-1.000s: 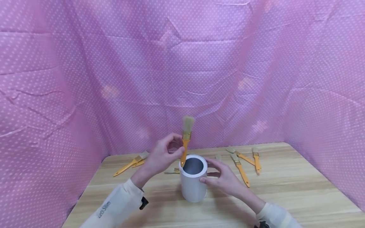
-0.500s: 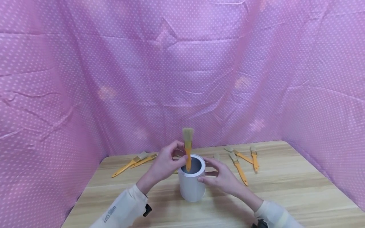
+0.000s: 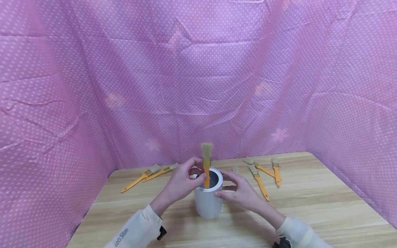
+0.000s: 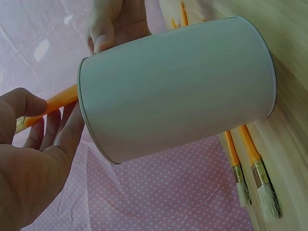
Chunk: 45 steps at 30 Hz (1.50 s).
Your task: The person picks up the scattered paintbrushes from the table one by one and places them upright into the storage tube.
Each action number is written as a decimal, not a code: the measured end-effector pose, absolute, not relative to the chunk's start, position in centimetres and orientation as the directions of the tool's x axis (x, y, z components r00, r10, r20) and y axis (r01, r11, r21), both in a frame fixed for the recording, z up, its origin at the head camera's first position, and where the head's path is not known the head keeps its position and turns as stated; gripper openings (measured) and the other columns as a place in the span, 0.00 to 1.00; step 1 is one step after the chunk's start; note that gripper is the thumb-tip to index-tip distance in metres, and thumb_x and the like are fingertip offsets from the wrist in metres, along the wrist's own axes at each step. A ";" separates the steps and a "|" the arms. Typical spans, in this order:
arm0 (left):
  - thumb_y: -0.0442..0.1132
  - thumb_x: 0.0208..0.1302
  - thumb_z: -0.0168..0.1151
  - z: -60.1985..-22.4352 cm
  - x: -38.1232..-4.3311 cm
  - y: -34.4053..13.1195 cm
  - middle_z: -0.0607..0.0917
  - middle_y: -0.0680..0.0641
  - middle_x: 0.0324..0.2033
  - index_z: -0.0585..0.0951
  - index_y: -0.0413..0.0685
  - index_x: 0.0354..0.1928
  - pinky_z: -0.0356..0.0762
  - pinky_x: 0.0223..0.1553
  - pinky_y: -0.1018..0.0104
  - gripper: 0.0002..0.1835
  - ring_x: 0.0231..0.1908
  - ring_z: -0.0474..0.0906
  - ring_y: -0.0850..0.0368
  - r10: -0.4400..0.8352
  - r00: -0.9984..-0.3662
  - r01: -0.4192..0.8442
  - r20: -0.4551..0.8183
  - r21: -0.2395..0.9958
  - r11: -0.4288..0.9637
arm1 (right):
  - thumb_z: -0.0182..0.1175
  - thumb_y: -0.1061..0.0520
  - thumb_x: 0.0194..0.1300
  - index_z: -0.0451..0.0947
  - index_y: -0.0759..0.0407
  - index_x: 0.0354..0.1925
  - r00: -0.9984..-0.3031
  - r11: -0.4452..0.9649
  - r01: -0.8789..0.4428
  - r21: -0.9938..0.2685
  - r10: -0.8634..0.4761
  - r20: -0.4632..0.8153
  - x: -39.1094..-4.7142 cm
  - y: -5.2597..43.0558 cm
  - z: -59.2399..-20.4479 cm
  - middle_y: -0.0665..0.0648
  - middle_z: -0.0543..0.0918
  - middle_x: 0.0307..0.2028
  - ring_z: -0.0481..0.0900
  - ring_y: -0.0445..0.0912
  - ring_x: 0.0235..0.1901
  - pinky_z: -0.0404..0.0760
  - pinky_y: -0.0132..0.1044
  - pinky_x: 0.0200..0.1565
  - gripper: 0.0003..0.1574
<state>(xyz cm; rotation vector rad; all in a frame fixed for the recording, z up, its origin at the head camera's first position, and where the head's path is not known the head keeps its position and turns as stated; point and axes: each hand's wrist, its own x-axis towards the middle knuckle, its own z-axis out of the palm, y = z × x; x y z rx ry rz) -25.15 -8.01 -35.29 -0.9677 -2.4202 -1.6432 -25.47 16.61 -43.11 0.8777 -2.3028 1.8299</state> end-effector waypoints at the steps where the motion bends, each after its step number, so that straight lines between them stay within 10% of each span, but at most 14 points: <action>1: 0.34 0.69 0.66 -35.4 -25.2 -8.0 0.82 0.49 0.45 0.78 0.50 0.55 0.85 0.47 0.58 0.16 0.47 0.84 0.54 0.464 -0.798 0.529 0.384 0.815 0.235 | 0.78 0.54 0.57 0.71 0.53 0.70 -0.832 0.128 -0.476 -0.870 -0.386 0.398 -25.5 16.6 -43.1 0.52 0.77 0.62 0.75 0.52 0.60 0.82 0.45 0.55 0.45; 34: 0.39 0.68 0.69 -36.5 -24.9 -7.3 0.81 0.42 0.53 0.73 0.47 0.63 0.76 0.61 0.61 0.24 0.56 0.79 0.52 0.409 -0.809 0.530 0.423 0.825 0.197 | 0.78 0.55 0.58 0.70 0.59 0.70 -0.826 0.132 -0.490 -0.862 -0.387 0.411 -25.5 16.7 -43.4 0.57 0.77 0.62 0.75 0.55 0.61 0.81 0.48 0.56 0.46; 45: 0.45 0.69 0.69 -36.7 -25.4 -9.4 0.80 0.53 0.54 0.74 0.57 0.64 0.74 0.62 0.57 0.23 0.56 0.78 0.56 0.323 -0.834 0.536 0.446 0.793 0.288 | 0.78 0.56 0.57 0.72 0.56 0.69 -0.821 0.120 -0.497 -0.859 -0.386 0.421 -25.5 16.6 -43.4 0.56 0.78 0.61 0.76 0.55 0.60 0.81 0.52 0.55 0.43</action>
